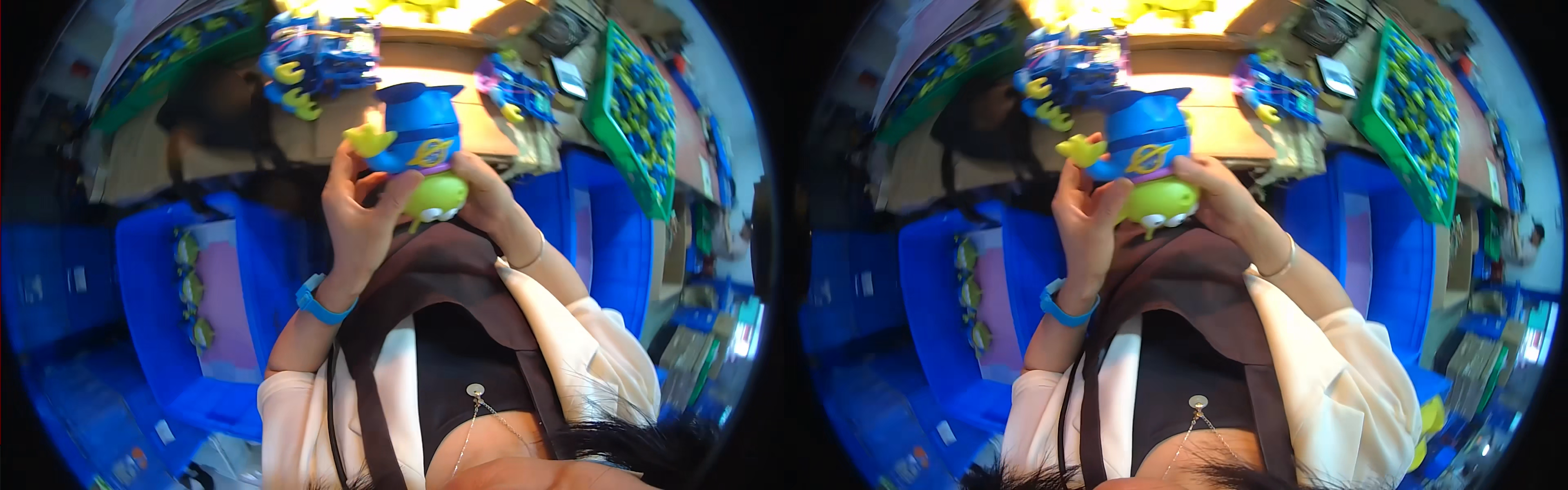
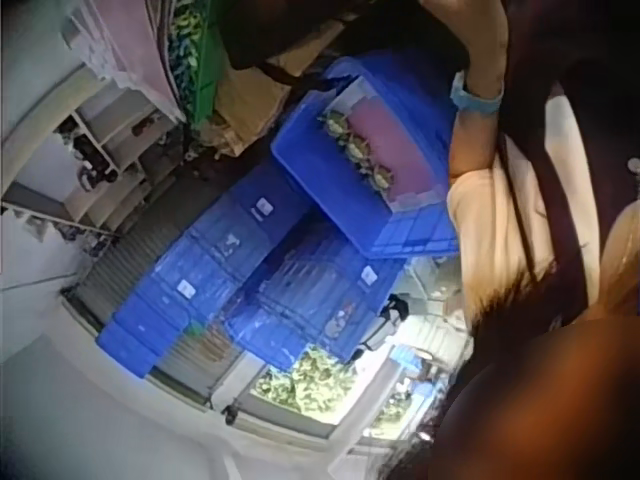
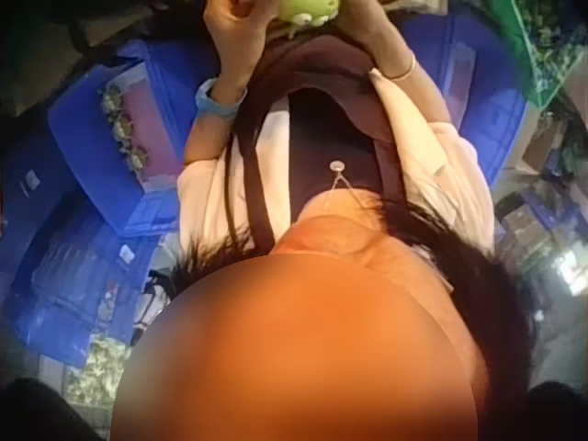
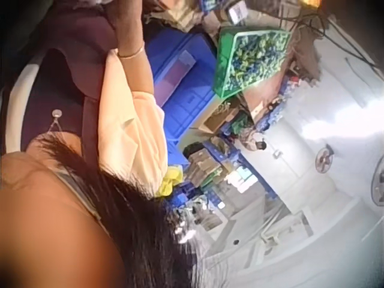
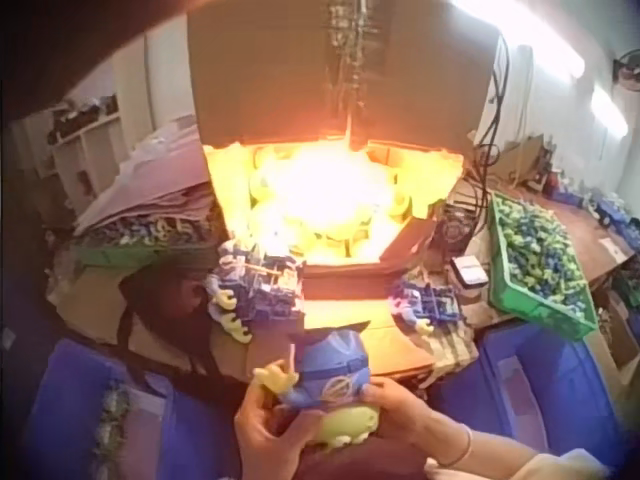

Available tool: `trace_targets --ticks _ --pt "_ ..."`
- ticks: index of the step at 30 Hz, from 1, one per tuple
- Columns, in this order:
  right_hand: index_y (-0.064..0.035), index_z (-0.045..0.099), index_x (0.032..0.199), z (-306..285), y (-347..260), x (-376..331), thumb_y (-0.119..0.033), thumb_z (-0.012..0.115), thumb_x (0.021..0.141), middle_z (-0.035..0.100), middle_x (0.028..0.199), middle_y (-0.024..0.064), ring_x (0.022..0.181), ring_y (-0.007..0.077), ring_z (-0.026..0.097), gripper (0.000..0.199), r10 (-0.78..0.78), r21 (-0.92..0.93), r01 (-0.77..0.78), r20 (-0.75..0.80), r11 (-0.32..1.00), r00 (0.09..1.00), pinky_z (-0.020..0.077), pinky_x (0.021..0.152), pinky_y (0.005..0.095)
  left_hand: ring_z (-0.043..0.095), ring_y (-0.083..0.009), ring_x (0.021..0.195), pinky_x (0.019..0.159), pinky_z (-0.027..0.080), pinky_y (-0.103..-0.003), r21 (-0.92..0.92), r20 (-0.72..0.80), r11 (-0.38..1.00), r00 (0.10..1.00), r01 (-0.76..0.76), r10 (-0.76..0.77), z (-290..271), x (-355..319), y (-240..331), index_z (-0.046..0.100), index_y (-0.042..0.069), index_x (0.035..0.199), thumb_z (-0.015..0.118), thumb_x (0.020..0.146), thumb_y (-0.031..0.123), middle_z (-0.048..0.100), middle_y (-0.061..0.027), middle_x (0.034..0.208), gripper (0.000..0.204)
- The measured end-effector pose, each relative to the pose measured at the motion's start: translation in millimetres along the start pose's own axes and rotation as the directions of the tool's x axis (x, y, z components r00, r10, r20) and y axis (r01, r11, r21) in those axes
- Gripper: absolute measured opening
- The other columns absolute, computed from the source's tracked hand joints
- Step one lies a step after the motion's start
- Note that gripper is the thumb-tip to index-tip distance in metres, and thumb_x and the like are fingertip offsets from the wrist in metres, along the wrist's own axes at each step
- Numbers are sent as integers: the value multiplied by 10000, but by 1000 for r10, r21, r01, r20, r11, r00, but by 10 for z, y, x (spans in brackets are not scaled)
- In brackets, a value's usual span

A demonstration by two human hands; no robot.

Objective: The recorder is assembling small plastic alien toy figures by snapping parts together at a factory workbench.

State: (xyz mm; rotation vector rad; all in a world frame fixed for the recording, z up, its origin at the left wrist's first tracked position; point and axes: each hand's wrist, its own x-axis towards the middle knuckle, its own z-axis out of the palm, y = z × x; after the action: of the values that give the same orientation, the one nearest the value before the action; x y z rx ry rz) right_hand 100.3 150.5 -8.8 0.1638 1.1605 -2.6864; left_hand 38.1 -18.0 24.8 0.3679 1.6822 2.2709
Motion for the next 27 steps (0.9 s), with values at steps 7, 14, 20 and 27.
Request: trace_targets --ticks 7,14,20,27 --pt "11 475 1308 428 202 277 -413 541 952 589 1255 146 1155 257 576 558 -79 72 91 -152 993 985 439 1016 411 547 -198 1140 950 498 -323 -259 77 965 997 43 -23 -300 -241 -145 315 37 1404 763 759 10 496 -124 1260 785" --pt "-23 505 1291 646 227 321 -400 533 968 575 1263 90 1161 217 543 497 -106 -157 73 -211 985 972 405 1015 377 591 -225 1079 938 504 -344 -321 -105 947 993 17 -53 -385 -252 -139 373 -19 1335 750 788 31 553 -130 1191 667" --pt "-32 461 1362 152 -551 346 -493 498 962 570 1277 155 1143 216 573 611 -245 -657 120 -101 744 964 455 972 363 633 -176 955 843 515 -302 -248 -29 954 983 167 -180 -599 -226 -107 524 -28 1171 771 793 112 632 -108 1060 473" --pt "-35 548 1299 472 -692 422 -385 544 975 622 1148 65 986 91 578 477 141 -871 -140 -82 471 987 488 833 225 627 -156 947 842 509 -289 -62 167 973 964 222 -209 -572 -250 -64 515 -27 1197 762 824 224 634 -91 1050 513"
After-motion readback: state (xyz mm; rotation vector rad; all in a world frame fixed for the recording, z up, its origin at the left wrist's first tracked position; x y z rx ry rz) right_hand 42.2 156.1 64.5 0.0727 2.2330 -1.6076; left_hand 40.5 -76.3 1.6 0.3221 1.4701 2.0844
